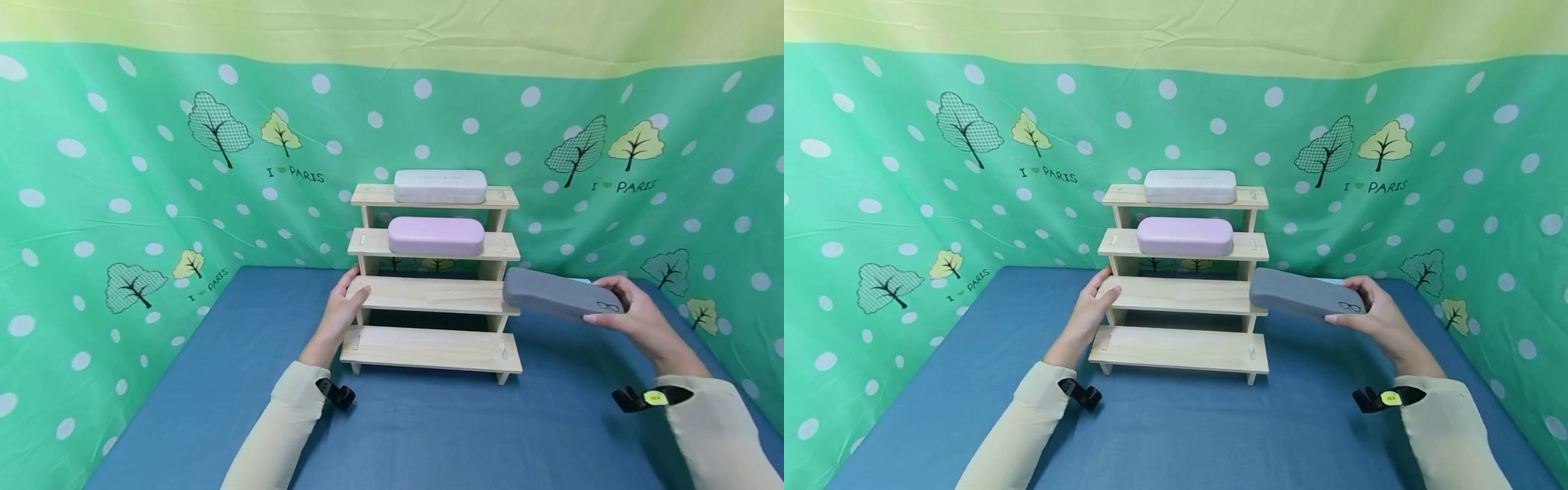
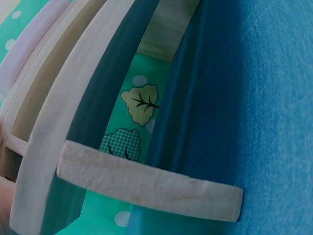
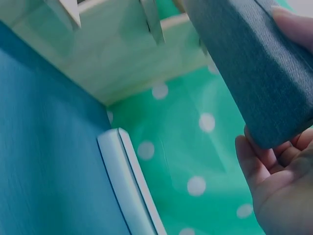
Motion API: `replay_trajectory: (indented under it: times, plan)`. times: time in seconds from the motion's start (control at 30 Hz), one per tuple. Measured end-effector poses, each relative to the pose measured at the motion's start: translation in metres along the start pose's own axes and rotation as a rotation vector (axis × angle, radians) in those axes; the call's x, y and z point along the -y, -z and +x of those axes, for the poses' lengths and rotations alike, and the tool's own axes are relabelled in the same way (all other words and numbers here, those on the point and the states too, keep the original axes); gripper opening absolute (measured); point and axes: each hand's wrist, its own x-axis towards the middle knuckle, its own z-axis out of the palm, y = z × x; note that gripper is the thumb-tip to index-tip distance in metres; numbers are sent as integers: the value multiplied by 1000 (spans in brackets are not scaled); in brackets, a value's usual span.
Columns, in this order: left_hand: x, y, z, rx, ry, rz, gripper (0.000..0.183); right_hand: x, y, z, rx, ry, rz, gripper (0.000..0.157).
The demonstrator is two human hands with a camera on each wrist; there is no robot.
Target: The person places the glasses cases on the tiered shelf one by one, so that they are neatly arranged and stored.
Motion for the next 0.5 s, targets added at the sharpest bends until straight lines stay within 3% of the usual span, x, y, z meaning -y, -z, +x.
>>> replay_trajectory:
  times: [0.23, 0.5]
  plan:
    - [2, 0, 1, -3, 3, 10, 61, 24, -24, 4, 7, -35, 6, 43]
    - [27, 5, 15, -15, 4, -15, 62, 44, -48, 8, 8, 16, 19, 48]
